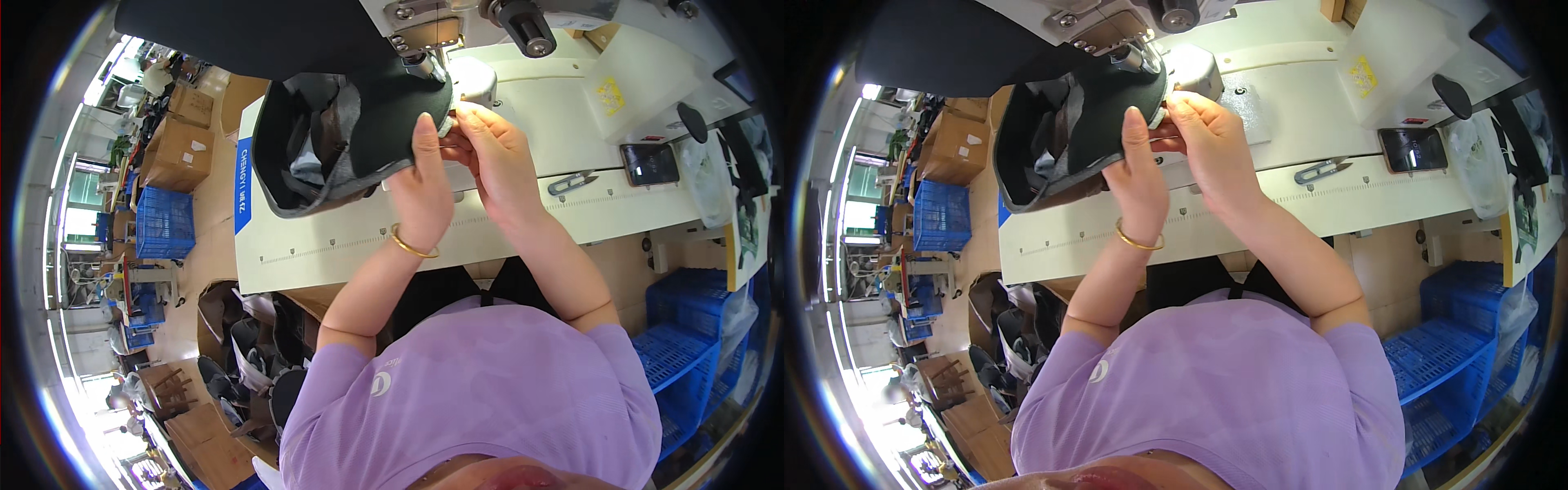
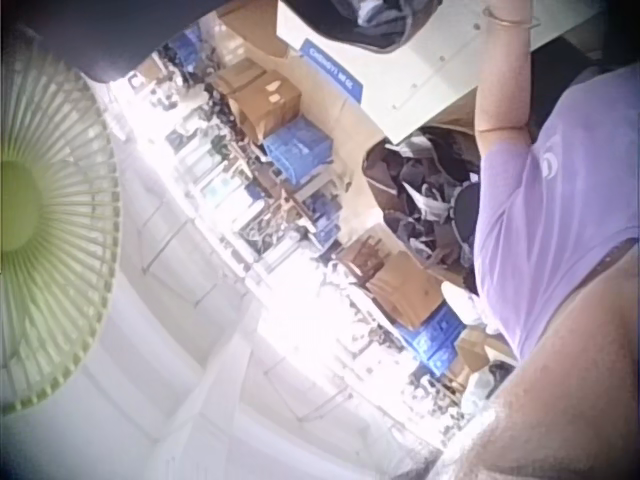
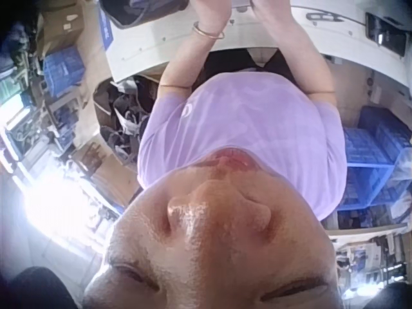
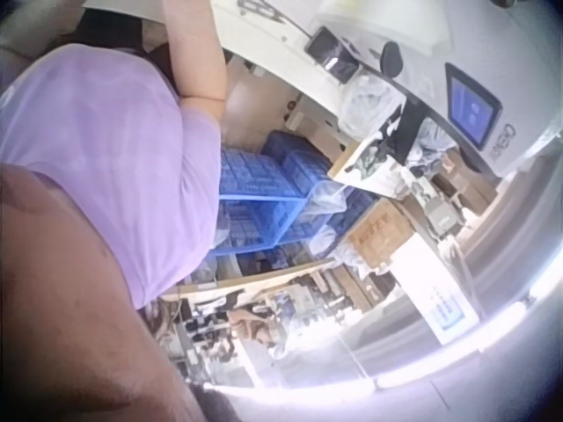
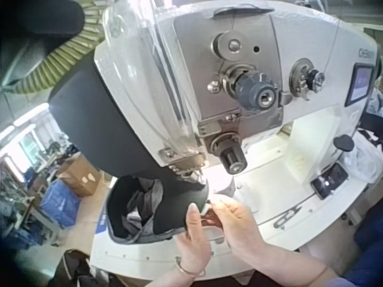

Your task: Inspecting shoe upper components and positioning them on a workstation.

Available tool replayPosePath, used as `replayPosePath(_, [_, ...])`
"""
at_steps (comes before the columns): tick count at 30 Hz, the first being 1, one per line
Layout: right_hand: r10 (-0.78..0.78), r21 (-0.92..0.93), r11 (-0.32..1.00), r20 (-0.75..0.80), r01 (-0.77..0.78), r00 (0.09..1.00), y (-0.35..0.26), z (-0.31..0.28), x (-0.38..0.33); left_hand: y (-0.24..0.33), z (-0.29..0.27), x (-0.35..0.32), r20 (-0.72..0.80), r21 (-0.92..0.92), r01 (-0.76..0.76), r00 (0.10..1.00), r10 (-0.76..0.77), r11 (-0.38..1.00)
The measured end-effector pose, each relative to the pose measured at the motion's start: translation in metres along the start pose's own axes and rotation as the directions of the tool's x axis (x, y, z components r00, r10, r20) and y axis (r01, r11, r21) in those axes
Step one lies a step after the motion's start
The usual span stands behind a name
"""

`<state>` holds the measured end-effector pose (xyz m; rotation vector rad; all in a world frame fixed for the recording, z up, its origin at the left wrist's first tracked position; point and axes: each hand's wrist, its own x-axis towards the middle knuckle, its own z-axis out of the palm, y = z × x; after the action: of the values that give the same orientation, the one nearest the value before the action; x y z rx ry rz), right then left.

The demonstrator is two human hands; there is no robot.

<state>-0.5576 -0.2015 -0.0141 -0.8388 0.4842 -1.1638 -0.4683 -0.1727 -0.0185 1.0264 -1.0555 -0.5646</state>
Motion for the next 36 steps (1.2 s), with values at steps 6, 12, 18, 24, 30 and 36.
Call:
replayPosePath(6, [-0.008, -0.034, 0.999, -0.039, 0.007, 0.999, -0.002, 0.005, -0.003, -0.005, 0.022, -0.005, -0.139, 0.118, 0.002, 0.99, 0.015, 0.993])
replayPosePath(12, [0.035, -0.077, 0.997, 0.016, -0.033, 0.999, -0.007, -0.004, -0.008, 0.039, -0.059, -0.063, 0.527, 0.464, -0.415, 0.839, 0.133, 0.783])
replayPosePath(18, [0.06, -0.113, 0.993, 0.168, -0.041, 0.984, 0.007, 0.016, -0.014, 0.035, -0.187, 0.141, 0.024, 0.274, -0.114, 0.993, 0.112, 0.955])
replayPosePath(24, [0.127, 0.005, 0.992, 0.112, -0.128, 0.986, 0.009, 0.016, -0.014, -0.024, -0.188, 0.151, 0.209, -0.329, 0.52, 0.854, -0.476, 0.788])
replayPosePath(30, [0.107, 0.072, 0.99, 0.151, -0.119, 0.983, 0.008, 0.017, -0.016, 0.025, -0.184, 0.139, 0.45, -0.381, 0.55, 0.812, -0.371, 0.743])
replayPosePath(36, [0.098, 0.094, 0.989, 0.145, -0.112, 0.985, 0.011, 0.012, -0.011, 0.051, -0.168, 0.124, 0.256, -0.331, 0.536, 0.843, -0.473, 0.776])
